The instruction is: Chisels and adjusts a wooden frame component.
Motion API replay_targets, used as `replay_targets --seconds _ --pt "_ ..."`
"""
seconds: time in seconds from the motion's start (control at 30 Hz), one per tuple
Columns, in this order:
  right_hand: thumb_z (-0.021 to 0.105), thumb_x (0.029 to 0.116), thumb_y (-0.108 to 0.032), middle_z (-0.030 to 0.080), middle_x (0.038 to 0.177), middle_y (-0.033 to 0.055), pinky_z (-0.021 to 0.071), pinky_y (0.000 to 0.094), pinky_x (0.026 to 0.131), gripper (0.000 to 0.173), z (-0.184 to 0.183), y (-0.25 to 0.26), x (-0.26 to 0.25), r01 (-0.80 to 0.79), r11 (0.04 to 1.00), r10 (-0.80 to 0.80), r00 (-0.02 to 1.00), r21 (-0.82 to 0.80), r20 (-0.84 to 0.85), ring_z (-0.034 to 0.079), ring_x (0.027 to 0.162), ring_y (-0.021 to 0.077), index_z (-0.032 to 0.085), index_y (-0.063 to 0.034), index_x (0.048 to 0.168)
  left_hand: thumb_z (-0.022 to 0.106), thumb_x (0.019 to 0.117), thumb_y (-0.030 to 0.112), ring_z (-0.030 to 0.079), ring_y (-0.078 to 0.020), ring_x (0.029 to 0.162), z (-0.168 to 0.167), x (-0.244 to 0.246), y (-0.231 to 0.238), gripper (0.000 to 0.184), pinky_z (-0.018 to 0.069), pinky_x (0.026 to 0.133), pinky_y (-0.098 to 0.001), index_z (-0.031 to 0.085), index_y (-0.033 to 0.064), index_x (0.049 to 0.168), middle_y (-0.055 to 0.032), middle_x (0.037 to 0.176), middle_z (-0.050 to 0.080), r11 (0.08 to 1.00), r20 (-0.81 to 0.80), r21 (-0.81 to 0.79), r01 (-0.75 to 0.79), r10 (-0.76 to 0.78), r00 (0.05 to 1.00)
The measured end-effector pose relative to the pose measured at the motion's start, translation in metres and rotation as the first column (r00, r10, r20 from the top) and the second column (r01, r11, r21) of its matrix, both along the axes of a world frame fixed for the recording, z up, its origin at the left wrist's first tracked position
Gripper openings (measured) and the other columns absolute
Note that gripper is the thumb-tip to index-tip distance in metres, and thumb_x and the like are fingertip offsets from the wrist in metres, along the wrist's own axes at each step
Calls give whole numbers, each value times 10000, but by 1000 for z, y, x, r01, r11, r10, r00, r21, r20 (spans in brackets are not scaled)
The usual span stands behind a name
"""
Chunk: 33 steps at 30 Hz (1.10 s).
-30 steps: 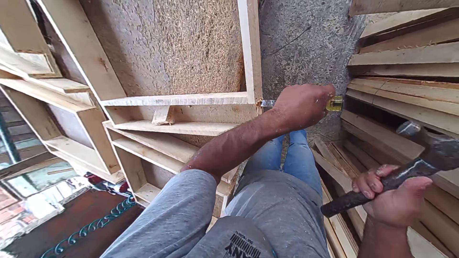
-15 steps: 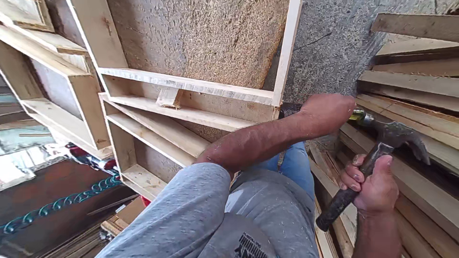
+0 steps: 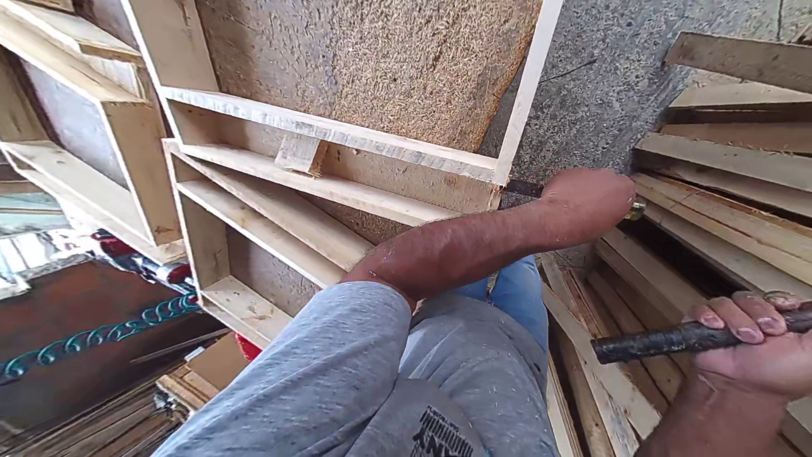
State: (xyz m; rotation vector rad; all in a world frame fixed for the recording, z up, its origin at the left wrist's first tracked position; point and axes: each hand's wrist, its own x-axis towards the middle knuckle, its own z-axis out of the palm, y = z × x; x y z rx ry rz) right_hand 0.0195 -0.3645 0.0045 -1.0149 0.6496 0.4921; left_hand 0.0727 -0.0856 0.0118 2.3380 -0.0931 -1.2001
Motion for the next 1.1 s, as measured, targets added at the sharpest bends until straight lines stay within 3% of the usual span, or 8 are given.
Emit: replay_targets --seconds 0.13,0.23,0.33,0.47,0.63,0.8,1.0,1.1 --pt "132 1054 -639 421 508 -39 485 295 343 682 9 66 -39 -357 933 326 891 -42 -316 458 353 99 552 -118 920 592 993 106 702 -364 930 2 0 15 136 575 679 -572 652 59 1106 -164 1025 691 992 -143 95 -79 93 985" --pt "88 1025 -681 454 498 -61 499 287 361 708 9 49 -33 -242 963 229 967 -118 -109 489 363 92 557 -164 909 567 1032 150 710 -338 898 3 -9 25 147 582 672 -536 623 83 1151 -139 995 694 991 -72 91 -98 105 992" --pt "75 1033 -672 515 518 -63 499 269 363 723 23 4 -19 -93 975 108 992 -203 65 522 377 86 586 -178 901 520 1042 127 709 -338 917 8 -16 4 180 569 682 -536 630 86 1178 -134 1000 703 991 54 -103 86 -81 995" --pt "74 1031 -671 514 509 -67 498 268 356 729 44 -12 -40 -92 956 104 994 -279 30 525 372 80 594 -178 897 489 1051 117 703 -343 925 14 -26 -14 173 567 692 -531 609 73 1167 -136 984 687 943 153 -251 216 -182 971" --pt "155 1036 -677 494 513 -45 511 299 366 689 43 12 -74 -174 951 176 984 -254 -15 511 374 103 582 -144 944 638 981 414 690 -266 870 14 -28 -4 308 538 668 -491 659 143 1128 -56 917 691 916 280 -274 292 -215 936" --pt "332 1047 -643 497 536 -63 509 283 379 567 54 35 -101 -268 906 295 955 -328 34 501 388 91 582 -142 955 707 873 524 647 -238 721 37 -54 13 381 477 591 -491 689 146 924 -26 743 638 815 308 -314 487 -398 864" --pt "449 1021 -641 529 579 -65 497 265 384 527 57 44 -132 -323 839 408 906 -437 114 508 411 87 580 -132 984 672 936 461 668 -237 706 24 -93 42 324 493 585 -456 690 138 905 -38 726 651 783 507 -407 470 -234 829" --pt "457 1023 -632 532 585 -63 501 263 399 517 64 47 -145 -336 827 431 893 -450 126 515 426 84 586 -132 998 661 962 422 657 -231 823 24 -106 35 269 515 690 -411 708 158 981 -33 823 658 833 667 -369 412 -72 742"
